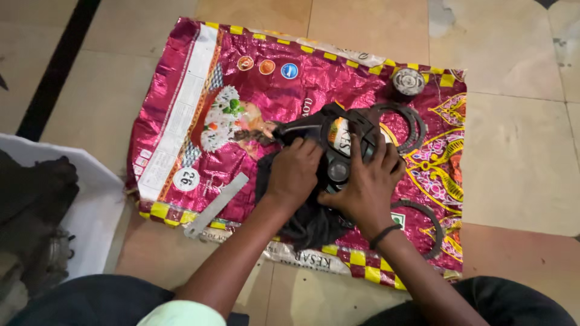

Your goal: The person sits on the floor and scrubs a black mechanical component, likely a motorcycle engine part, using a dark cloth. They repeatedly rub the surface and crevices of the object, which rests on a large pink and yellow sack. The person also uses a metal file to scrape specific areas of the component.

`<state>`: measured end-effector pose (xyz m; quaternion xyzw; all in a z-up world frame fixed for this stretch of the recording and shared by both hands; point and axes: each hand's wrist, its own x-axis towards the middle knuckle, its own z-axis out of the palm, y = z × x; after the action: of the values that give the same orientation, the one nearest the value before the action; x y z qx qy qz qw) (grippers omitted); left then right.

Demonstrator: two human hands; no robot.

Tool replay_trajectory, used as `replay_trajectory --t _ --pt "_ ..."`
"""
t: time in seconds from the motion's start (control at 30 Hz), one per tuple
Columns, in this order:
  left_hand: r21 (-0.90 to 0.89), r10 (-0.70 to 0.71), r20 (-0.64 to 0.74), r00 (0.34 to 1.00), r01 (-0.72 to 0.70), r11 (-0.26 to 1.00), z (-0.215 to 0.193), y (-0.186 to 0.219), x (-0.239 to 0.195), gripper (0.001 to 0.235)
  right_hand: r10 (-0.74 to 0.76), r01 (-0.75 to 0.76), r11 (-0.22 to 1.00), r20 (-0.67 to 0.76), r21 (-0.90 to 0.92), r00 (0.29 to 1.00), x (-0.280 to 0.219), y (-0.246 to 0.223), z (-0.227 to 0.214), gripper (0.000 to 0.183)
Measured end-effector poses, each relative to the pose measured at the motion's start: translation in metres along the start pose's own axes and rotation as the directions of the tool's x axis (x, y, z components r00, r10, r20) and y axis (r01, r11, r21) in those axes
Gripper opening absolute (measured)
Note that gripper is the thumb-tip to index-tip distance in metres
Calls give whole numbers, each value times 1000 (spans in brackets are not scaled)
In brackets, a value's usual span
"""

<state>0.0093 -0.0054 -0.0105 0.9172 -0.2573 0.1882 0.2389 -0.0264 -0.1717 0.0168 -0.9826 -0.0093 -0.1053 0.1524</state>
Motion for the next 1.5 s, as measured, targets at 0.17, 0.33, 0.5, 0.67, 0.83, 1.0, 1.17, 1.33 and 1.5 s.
replay_trajectory --t 0.17,0.33,0.5,0.67,0.83,1.0,1.17,1.33,1.5 --pt "20 -55 59 997 54 998 -13 -4 -6 19 6 -6 1000 17 -17 1000 8 -6 -4 133" --pt "319 64 107 992 -96 943 0 -3 25 7 20 -19 1000 52 -15 998 7 -6 -8 130" --pt "323 135 81 987 -154 934 3 -5 38 11 15 -14 1000 35 -3 999 8 -5 -7 131" --pt "201 44 227 973 -90 975 -15 -12 7 11 35 -35 999 30 15 999 10 -8 -4 132" --pt "254 85 204 975 -136 957 -12 -7 14 12 19 -20 999 20 27 1000 7 -5 -6 129" --pt "198 156 88 984 -171 965 10 -10 49 10 17 -17 999 3 34 1000 6 -6 -5 133" --pt "-84 70 36 997 -67 994 4 -12 24 18 67 -65 996 -37 57 997 8 -8 -1 135" --pt "-277 17 34 999 -7 961 -10 -8 -4 20 30 -25 998 -94 56 995 4 -9 -1 134" --pt "-251 101 248 964 -37 967 -31 -12 5 11 83 -83 996 2 33 997 7 -11 -4 138"
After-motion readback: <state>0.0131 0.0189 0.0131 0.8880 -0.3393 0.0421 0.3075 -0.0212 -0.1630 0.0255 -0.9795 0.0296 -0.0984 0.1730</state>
